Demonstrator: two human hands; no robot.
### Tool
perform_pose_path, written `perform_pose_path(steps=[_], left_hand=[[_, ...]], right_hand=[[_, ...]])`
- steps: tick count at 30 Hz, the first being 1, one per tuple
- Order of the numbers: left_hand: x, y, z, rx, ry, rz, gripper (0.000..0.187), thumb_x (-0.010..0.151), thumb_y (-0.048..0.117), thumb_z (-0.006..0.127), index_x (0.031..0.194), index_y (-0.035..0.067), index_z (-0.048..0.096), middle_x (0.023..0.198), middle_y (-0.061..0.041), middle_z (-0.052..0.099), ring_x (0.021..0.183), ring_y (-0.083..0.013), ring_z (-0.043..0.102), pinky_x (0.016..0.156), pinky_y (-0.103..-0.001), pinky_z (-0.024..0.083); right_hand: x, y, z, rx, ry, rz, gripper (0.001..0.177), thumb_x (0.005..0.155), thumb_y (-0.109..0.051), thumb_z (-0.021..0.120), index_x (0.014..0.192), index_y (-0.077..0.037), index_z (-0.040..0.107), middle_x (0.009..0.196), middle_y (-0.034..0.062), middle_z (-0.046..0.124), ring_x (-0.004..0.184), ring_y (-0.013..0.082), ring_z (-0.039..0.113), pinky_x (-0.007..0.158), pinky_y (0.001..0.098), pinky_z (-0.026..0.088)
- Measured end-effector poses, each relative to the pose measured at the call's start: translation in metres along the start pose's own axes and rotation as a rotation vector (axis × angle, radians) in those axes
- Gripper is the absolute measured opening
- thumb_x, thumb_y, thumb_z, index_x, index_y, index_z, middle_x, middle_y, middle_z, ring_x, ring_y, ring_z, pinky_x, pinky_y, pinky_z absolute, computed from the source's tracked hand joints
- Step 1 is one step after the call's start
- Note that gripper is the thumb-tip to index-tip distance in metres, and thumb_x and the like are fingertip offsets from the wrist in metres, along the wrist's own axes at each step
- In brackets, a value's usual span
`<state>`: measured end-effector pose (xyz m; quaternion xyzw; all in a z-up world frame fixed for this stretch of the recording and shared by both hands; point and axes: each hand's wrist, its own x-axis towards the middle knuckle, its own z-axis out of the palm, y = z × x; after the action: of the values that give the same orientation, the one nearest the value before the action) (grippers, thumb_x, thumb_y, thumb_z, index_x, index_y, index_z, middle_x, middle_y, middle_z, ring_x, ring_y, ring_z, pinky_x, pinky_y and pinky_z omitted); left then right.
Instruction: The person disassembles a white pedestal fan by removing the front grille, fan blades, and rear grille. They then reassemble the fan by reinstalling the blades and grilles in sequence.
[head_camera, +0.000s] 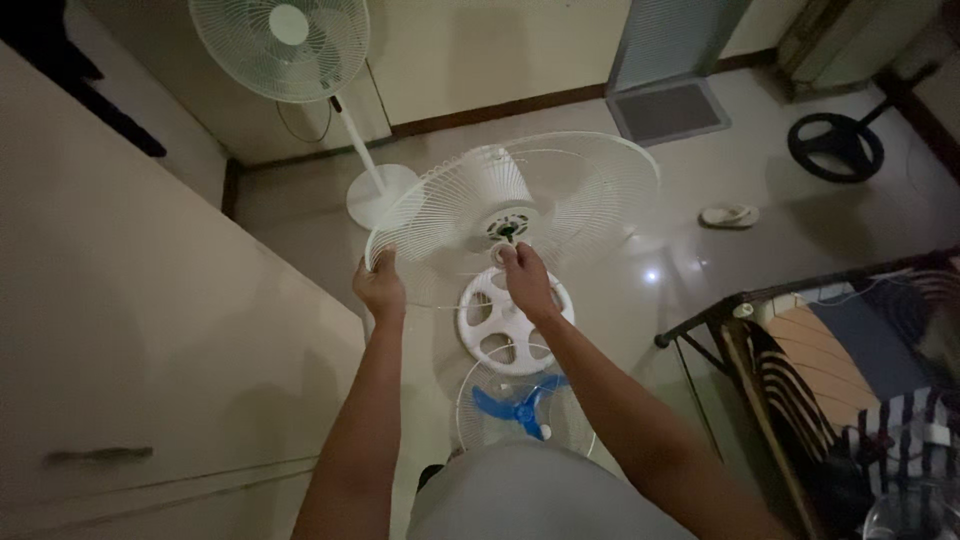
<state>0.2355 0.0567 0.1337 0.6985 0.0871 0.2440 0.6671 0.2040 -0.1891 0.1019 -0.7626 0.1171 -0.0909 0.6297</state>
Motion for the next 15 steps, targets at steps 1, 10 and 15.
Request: perform_pose_path(steps=[1, 10, 15], left_hand=[[-0.001, 0.003, 0.000, 0.046, 0.004, -0.027, 0.018, 0.098, 0.018, 0.071, 0.100, 0.000, 0.074, 0.086, -0.001, 0.069, 0.077, -0.0123, 0.058, 0.072, -0.029, 0.049], [0.009, 0.023, -0.007, 0.122, -0.038, 0.096, 0.023, 0.101, 0.018, 0.067, 0.111, -0.002, 0.074, 0.095, -0.002, 0.073, 0.085, -0.0140, 0.063, 0.079, -0.030, 0.051], [0.004, 0.009, -0.016, 0.144, -0.019, -0.038, 0.023, 0.101, 0.019, 0.069, 0.107, -0.002, 0.074, 0.087, -0.001, 0.068, 0.078, -0.0127, 0.057, 0.075, -0.031, 0.049]], right_hand=[[-0.003, -0.006, -0.002, -0.015, 0.005, -0.019, 0.038, 0.104, -0.033, 0.055, 0.101, 0.004, 0.060, 0.086, 0.0118, 0.059, 0.079, 0.0201, 0.052, 0.073, 0.0391, 0.046], [-0.013, -0.031, -0.009, -0.239, 0.025, -0.033, 0.039, 0.102, -0.034, 0.054, 0.091, 0.003, 0.059, 0.077, 0.0175, 0.058, 0.071, 0.0268, 0.052, 0.071, 0.0441, 0.045], [-0.016, -0.038, -0.011, -0.270, -0.002, 0.013, 0.041, 0.102, -0.035, 0.055, 0.089, 0.004, 0.058, 0.076, 0.0174, 0.056, 0.070, 0.0272, 0.051, 0.070, 0.0447, 0.044]])
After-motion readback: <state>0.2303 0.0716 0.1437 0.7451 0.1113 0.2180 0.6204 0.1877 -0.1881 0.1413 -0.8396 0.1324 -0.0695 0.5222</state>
